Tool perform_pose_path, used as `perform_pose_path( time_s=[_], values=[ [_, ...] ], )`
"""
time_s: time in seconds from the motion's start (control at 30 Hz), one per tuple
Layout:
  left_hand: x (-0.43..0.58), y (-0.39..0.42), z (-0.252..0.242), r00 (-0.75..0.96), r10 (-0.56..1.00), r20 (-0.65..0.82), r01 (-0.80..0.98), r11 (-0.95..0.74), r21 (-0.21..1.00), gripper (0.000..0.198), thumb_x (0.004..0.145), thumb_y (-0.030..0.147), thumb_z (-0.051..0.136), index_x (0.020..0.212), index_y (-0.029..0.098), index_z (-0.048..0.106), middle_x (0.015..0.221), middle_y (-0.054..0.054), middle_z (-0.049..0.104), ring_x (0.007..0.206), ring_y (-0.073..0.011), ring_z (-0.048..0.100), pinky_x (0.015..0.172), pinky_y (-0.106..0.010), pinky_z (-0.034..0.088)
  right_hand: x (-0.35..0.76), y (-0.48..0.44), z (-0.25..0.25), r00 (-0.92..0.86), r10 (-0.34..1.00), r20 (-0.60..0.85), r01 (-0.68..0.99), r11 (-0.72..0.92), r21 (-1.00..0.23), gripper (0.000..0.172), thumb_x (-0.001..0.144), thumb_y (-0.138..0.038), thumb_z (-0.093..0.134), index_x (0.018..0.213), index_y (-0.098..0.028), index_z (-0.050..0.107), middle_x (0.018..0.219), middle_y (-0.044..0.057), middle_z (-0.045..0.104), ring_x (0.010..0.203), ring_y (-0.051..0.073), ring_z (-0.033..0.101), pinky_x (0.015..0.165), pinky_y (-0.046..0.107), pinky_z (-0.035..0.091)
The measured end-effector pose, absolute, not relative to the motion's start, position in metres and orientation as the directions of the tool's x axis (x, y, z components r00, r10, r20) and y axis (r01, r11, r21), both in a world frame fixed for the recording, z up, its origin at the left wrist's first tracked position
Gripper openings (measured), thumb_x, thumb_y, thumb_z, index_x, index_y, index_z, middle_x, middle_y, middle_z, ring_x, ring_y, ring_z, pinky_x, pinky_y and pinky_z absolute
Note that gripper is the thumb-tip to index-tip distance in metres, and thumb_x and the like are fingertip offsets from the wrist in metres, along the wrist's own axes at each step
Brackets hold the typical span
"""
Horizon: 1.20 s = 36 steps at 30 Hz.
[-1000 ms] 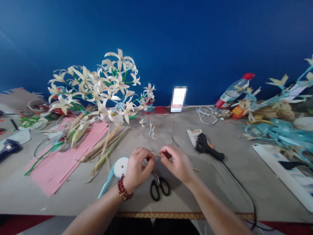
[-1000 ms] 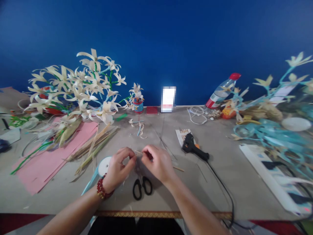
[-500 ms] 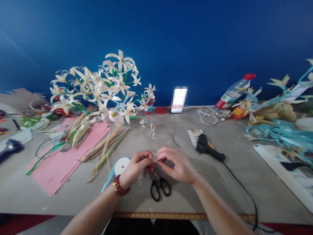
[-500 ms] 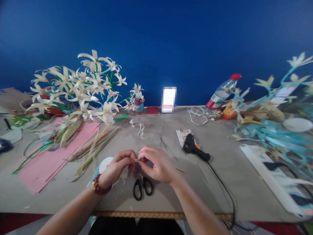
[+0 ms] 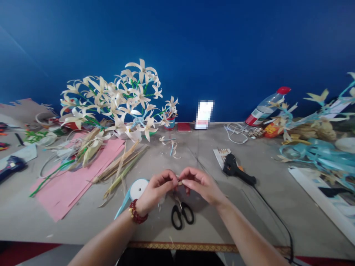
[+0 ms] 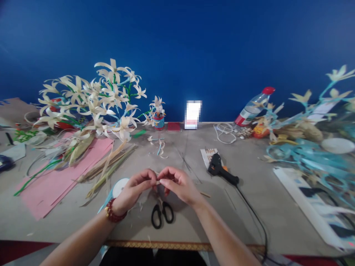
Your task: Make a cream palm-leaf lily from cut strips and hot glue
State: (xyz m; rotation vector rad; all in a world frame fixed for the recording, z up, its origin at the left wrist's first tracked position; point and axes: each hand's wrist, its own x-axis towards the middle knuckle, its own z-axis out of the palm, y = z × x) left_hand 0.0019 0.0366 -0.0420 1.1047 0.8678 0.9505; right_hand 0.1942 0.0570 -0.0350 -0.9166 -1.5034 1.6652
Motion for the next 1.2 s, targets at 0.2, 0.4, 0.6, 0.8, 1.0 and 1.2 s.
perform_pose_path(
  time_s=[0.2,0.4,0.6,0.8,1.0,1.2],
  values=[
    [0.004,0.040,-0.045,0.358,0.918,-0.171,-0.275,0.279,0.920,0.012,0.084,0.025,0.060,0.076,0.016,0.060,0.068,-0.001,0.057,0.069,-0.0141,0.055,0.071,-0.025,0.043,0.194,0.052,-0.037,-0.447,0.815,0.368,0.171,0.482,-0.860,0.015,0.087,-0.015,0.057,0.099,-0.022,0.062,0.085,0.002,0.067,0.070,0.014,0.062,0.066,0.025,0.050],
    [0.003,0.033,-0.040,0.201,0.954,0.222,0.267,-0.271,0.925,0.013,0.086,0.026,0.056,0.097,0.019,0.060,0.091,-0.007,0.064,0.090,-0.0226,0.058,0.087,-0.039,0.046,0.194,0.052,-0.044,-0.347,0.811,0.471,0.379,0.580,-0.721,0.007,0.091,-0.018,0.057,0.091,-0.022,0.062,0.080,0.002,0.069,0.072,0.016,0.063,0.066,0.027,0.049],
    [0.008,0.030,-0.034,0.260,0.821,0.508,0.618,-0.546,0.566,0.010,0.082,0.013,0.057,0.088,0.021,0.057,0.082,-0.002,0.065,0.083,-0.0194,0.059,0.104,-0.048,0.036,0.187,0.047,-0.042,-0.342,0.802,0.490,0.437,0.597,-0.673,0.006,0.090,-0.018,0.056,0.088,-0.021,0.060,0.076,0.002,0.068,0.068,0.016,0.063,0.065,0.027,0.048],
    [0.008,0.031,-0.036,0.246,0.814,0.526,0.609,-0.552,0.570,0.010,0.083,0.011,0.053,0.085,0.021,0.055,0.077,-0.001,0.064,0.079,-0.0183,0.060,0.101,-0.047,0.040,0.183,0.043,-0.043,-0.353,0.807,0.474,0.445,0.590,-0.673,0.007,0.089,-0.016,0.056,0.092,-0.021,0.060,0.075,0.001,0.067,0.064,0.015,0.062,0.064,0.027,0.048],
    [0.008,0.031,-0.039,0.254,0.825,0.505,0.621,-0.539,0.569,0.009,0.082,0.012,0.054,0.081,0.021,0.056,0.076,-0.001,0.064,0.078,-0.0183,0.060,0.101,-0.047,0.040,0.180,0.042,-0.043,-0.347,0.806,0.481,0.479,0.592,-0.647,0.008,0.089,-0.016,0.054,0.085,-0.020,0.059,0.070,0.001,0.065,0.062,0.015,0.061,0.061,0.026,0.046],
    [0.006,0.035,-0.037,0.232,0.822,0.521,0.680,-0.520,0.517,0.011,0.079,0.011,0.054,0.076,0.022,0.054,0.072,-0.001,0.063,0.075,-0.0189,0.059,0.098,-0.046,0.042,0.180,0.041,-0.042,-0.276,0.817,0.506,0.512,0.570,-0.642,0.009,0.087,-0.017,0.057,0.079,-0.020,0.058,0.064,-0.001,0.063,0.057,0.013,0.059,0.058,0.023,0.044]
  ],
)
